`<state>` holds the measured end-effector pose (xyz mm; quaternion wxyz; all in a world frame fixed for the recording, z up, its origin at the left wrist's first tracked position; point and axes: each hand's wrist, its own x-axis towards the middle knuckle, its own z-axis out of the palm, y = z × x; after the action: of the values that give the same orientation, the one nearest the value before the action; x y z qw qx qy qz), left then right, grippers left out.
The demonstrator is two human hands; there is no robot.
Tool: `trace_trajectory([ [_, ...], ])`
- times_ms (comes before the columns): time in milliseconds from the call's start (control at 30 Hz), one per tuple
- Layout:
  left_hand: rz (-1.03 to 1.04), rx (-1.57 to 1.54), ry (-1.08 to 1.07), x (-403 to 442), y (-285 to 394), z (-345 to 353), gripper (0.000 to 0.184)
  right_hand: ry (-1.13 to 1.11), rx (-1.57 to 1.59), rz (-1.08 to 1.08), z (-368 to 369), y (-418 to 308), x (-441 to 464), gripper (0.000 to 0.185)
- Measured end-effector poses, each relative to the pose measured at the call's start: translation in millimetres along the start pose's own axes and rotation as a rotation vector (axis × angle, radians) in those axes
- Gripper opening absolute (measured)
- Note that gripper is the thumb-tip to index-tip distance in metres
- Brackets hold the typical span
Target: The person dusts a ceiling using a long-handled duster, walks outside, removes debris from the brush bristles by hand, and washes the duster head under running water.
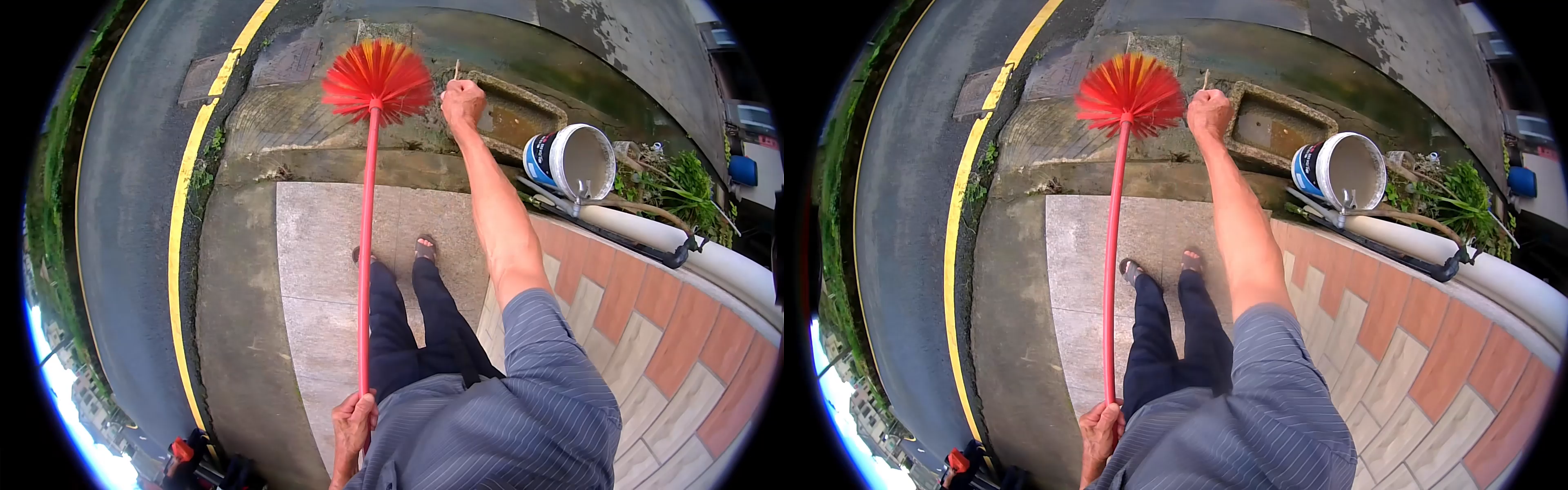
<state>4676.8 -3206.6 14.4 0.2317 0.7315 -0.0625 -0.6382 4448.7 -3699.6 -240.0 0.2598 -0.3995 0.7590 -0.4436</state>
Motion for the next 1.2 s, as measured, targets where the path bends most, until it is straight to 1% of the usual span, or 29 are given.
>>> trace_trajectory([
  [33, -0.002, 0.004, -0.002, 1, -2, -2, 0.029, -0.017, 0.010, 0.047, -11, 5, 4, 0.027],
  [100, -0.006, 0.013, -0.005, 5, -7, -5, 0.029, -0.012, 0.091, 0.061, -23, 0, -16, 0.027],
  [167, -0.005, 0.015, 0.000, 6, -6, -5, 0.028, -0.159, 0.079, 0.029, -30, -6, -52, 0.027],
  [233, -0.014, 0.017, 0.014, 6, -3, -3, 0.027, -0.264, 0.055, -0.079, -17, 14, -83, 0.026],
  [300, -0.038, 0.017, 0.032, 5, 1, -1, 0.027, -0.365, 0.027, -0.082, -5, 23, -107, 0.026],
  [400, -0.054, 0.017, 0.052, 3, 4, 2, 0.027, -0.438, -0.077, -0.035, 19, 38, -115, 0.026],
  [500, -0.064, 0.014, 0.057, 6, 0, 1, 0.027, -0.420, -0.109, -0.010, 43, 46, -101, 0.028],
  [533, -0.064, 0.016, 0.063, 7, 1, 1, 0.028, -0.437, -0.089, -0.038, 47, 48, -93, 0.029],
  [633, -0.063, 0.023, 0.070, 7, 1, 2, 0.029, -0.341, -0.194, -0.085, 45, 51, -66, 0.030],
  [733, -0.050, 0.028, 0.070, 8, 0, 2, 0.030, -0.277, -0.292, -0.113, 36, 72, -39, 0.028],
  [833, -0.032, 0.030, 0.066, 10, -3, 2, 0.030, -0.202, -0.090, 0.176, 14, 70, -32, 0.030],
  [867, -0.031, 0.031, 0.066, 11, -3, 2, 0.031, -0.099, -0.034, 0.157, 12, 69, -36, 0.030],
  [967, -0.039, 0.023, 0.068, 11, -2, 4, 0.030, -0.163, 0.014, 0.107, 4, 59, -62, 0.030],
  [1000, -0.041, 0.019, 0.070, 12, -1, 5, 0.030, -0.297, 0.107, 0.152, 7, 54, -76, 0.031],
  [1033, -0.043, 0.017, 0.073, 12, 0, 6, 0.030, -0.354, 0.046, -0.009, 9, 48, -88, 0.031],
  [1067, -0.046, 0.015, 0.078, 12, 1, 8, 0.030, -0.408, 0.051, -0.022, 16, 45, -97, 0.030],
  [1100, -0.049, 0.015, 0.084, 10, 2, 10, 0.030, -0.461, 0.046, 0.032, 23, 37, -104, 0.029],
  [1167, -0.051, 0.027, 0.086, 8, 4, 10, 0.030, -0.465, -0.005, -0.029, 44, 33, -106, 0.029],
  [1200, -0.049, 0.032, 0.086, 6, 4, 10, 0.030, -0.492, 0.037, 0.094, 49, 29, -100, 0.028],
])
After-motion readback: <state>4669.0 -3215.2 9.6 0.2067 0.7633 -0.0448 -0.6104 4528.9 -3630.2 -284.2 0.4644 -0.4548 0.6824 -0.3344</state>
